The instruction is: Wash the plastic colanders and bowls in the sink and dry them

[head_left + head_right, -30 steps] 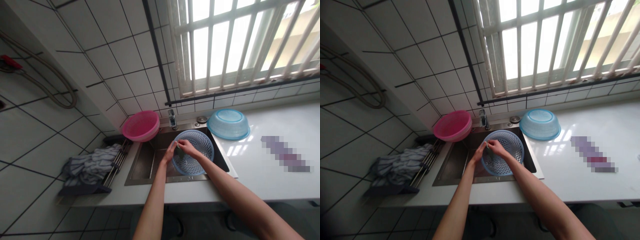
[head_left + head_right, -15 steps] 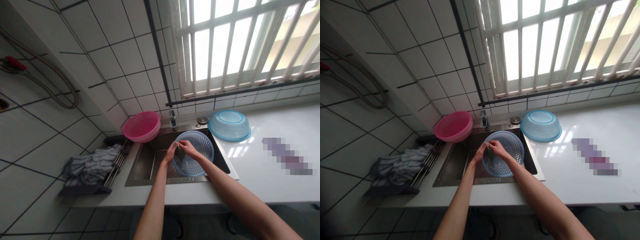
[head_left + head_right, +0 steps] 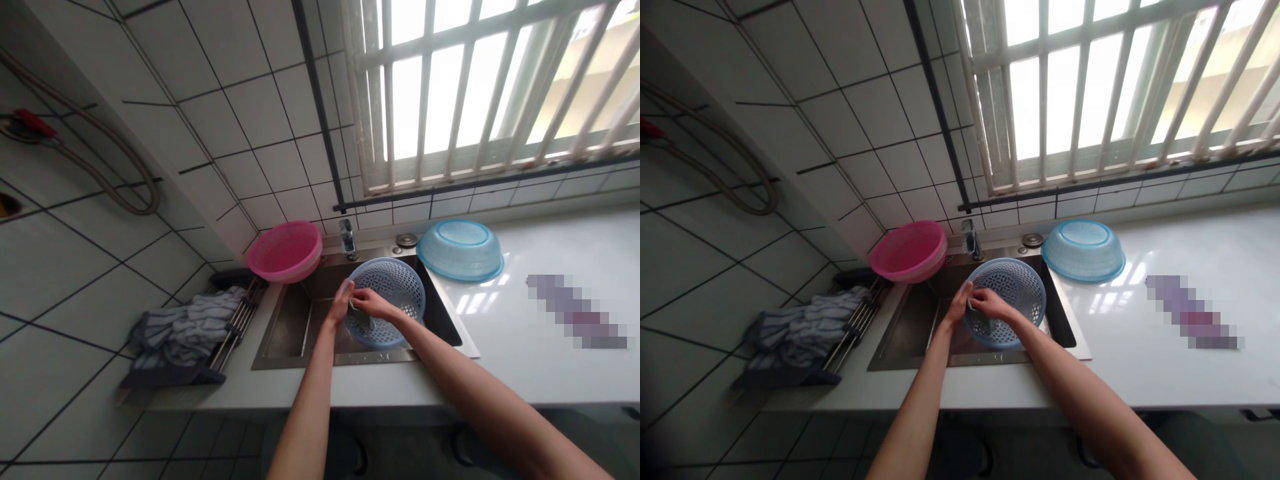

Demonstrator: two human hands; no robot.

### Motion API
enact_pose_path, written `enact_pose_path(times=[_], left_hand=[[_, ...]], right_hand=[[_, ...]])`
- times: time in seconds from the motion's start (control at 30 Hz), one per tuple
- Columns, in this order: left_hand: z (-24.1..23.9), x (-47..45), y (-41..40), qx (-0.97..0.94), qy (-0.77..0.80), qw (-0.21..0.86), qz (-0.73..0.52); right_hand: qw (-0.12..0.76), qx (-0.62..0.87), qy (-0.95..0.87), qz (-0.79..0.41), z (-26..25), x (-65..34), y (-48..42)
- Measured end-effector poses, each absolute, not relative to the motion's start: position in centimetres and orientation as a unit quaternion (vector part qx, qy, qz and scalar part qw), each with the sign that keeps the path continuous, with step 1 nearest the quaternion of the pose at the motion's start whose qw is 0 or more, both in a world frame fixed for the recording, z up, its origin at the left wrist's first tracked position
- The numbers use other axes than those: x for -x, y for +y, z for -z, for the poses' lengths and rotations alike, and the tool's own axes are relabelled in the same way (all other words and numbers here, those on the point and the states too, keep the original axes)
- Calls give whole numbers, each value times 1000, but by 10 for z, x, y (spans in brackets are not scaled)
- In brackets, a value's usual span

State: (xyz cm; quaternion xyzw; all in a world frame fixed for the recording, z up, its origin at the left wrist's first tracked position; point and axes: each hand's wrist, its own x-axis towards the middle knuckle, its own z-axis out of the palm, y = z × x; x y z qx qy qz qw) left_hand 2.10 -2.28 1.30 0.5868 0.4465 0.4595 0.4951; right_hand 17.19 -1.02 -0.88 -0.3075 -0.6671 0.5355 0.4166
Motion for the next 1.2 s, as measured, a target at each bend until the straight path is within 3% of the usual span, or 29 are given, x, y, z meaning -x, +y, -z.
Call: enact_pose_path(times=[0.13,0.2,0.5,0.57,0.7,0.8,0.87,1.07,1.2], left_hand=[[-14,-24,-23,-593,429,512,-450],[-13,-24,-24,-598,428,513,-444],[-13,-21,-29,-541,433,547,-469],[-13,-21,-27,-545,433,539,-475],[-8,-24,-23,-535,408,587,-450],[-3,-25,-23,-514,384,629,-439],[-2,-24,-23,-508,379,637,-439],[-6,-20,-23,-511,407,606,-454],[-9,-22,-25,-507,400,614,-453]], right_hand=[[565,409,-525,-488,4,-189,2],[598,421,-474,-490,1,-199,8],[422,320,-671,-519,4,-176,-12],[432,322,-663,-519,4,-172,-13],[566,403,-533,-484,1,-185,0],[617,446,-458,-459,0,-198,9],[598,425,-492,-467,-1,-199,8],[395,272,-670,-566,0,-175,-16],[499,349,-585,-536,-2,-180,-10]])
